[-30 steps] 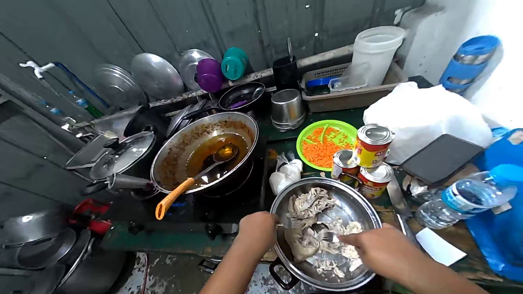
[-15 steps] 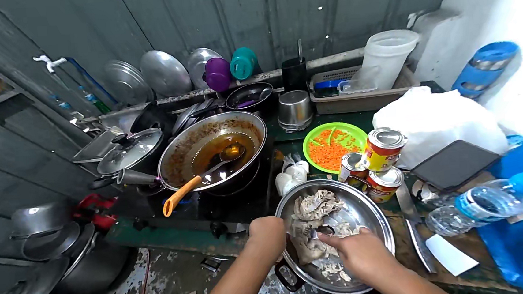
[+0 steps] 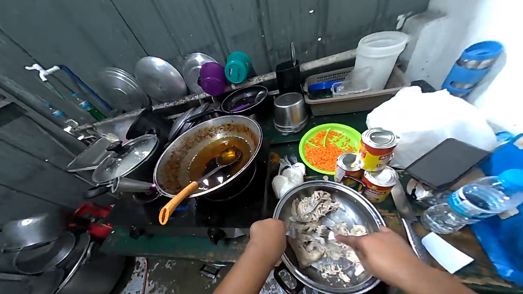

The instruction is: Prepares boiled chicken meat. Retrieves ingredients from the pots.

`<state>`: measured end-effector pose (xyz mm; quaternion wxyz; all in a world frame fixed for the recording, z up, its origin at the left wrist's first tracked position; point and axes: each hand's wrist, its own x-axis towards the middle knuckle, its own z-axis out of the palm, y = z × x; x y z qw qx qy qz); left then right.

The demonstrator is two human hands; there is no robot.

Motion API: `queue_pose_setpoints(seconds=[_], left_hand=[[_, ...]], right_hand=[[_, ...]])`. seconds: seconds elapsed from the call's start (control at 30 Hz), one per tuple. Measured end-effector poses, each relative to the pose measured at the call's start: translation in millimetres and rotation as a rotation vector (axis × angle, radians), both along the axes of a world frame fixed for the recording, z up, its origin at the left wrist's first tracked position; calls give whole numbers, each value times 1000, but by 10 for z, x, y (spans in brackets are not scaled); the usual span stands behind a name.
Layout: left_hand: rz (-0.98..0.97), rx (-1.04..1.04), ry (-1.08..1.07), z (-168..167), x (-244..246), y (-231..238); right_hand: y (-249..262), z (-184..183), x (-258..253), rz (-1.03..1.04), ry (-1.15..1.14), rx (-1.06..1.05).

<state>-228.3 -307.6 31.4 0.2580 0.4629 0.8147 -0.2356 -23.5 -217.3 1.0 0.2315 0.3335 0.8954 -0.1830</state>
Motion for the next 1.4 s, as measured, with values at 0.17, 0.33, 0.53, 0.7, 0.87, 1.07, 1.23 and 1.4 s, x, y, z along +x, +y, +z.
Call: queue_pose_setpoints(seconds=[0.17, 0.33, 0.53, 0.7, 0.87, 1.07, 1.23, 1.4], left_hand=[[-16, -24, 6, -27, 21, 39], [-28, -30, 7, -82, 20, 64], [-20, -19, -2, -164, -64, 57], [3, 4, 9, -6, -49, -1], [-9, -9, 21, 73, 20, -9], [-13, -41, 29, 33, 47, 20], [-1, -23, 52, 85, 21, -8], [13, -61, 41, 45, -19, -11]], right_hand=[[-187, -358, -167, 73, 28, -42], [27, -69, 6, 32, -65, 17], [-165, -395, -235, 132, 11, -31], [73, -149, -57, 43, -19, -17], [-113, -276, -261, 49, 61, -64], [-55, -152, -157, 21, -1, -81], [-127, -294, -304, 47, 63, -90], [-83, -243, -225, 20, 1, -103]])
